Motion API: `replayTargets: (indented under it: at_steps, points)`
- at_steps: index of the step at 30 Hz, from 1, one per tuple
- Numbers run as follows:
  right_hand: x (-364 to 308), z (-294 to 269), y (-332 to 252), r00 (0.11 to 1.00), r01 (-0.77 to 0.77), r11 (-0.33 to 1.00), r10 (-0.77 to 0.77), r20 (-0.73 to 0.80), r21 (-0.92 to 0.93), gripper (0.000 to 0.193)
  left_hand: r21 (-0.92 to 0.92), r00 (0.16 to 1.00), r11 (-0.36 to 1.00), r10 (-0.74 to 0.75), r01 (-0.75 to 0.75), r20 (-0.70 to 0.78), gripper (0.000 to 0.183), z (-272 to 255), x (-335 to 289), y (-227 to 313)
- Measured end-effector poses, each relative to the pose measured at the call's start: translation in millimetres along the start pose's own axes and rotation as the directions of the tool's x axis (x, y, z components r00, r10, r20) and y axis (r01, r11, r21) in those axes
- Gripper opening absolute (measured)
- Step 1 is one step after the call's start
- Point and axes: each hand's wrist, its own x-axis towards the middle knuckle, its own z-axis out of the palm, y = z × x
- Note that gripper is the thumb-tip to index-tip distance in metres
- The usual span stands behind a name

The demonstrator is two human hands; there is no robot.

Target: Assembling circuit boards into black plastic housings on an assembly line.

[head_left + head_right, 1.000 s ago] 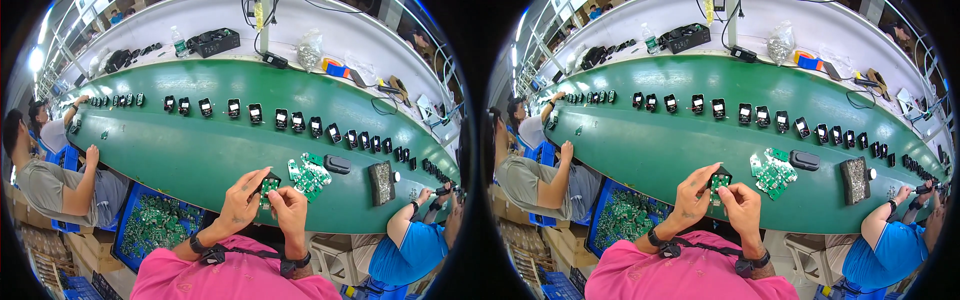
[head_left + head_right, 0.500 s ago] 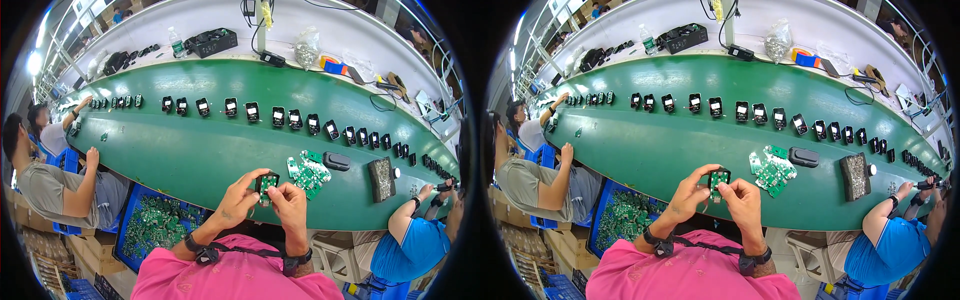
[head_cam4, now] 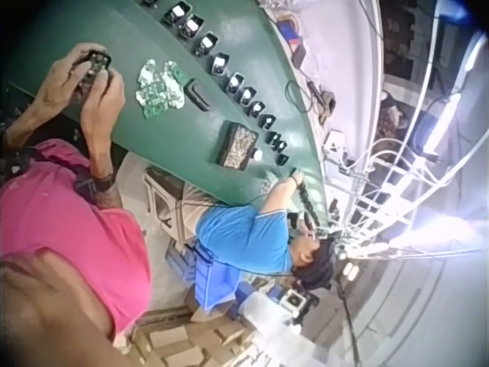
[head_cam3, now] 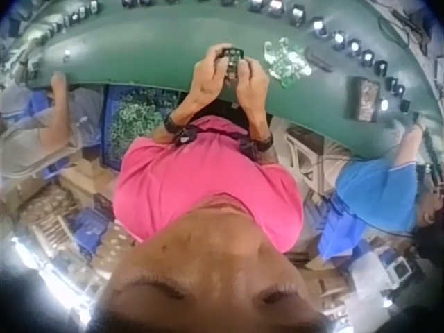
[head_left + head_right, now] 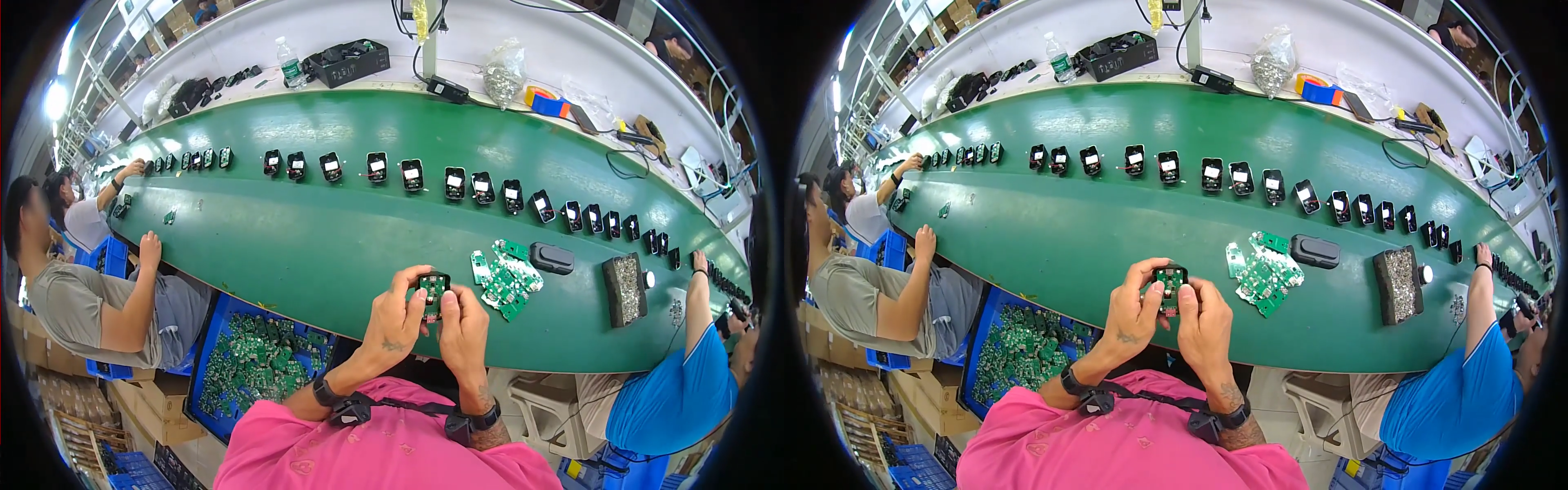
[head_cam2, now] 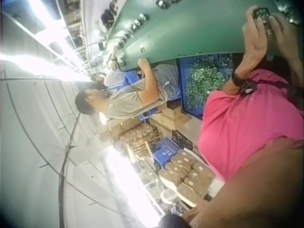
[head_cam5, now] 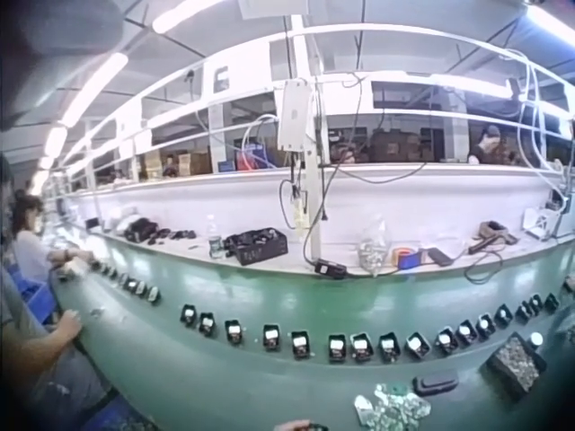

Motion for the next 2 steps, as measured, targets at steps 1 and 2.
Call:
replayTargets:
  at_steps: [1,2]
  points:
    - [-0.8,0.3,-2.7,1.0,-0.017,1.0,0.016,-0.007,-0.008,0.036,-0.018,1.0,0.999,-0.027,0.027,0.015,0.035,0.1,0.5,-1.0]
    - [-1.3,0.0,-2.4,1.0,-0.017,1.0,0.017,-0.005,-0.008,0.036,-0.035,0.998,0.998,-0.054,0.055,0.03,0.035,0.4,0.1,-2.3]
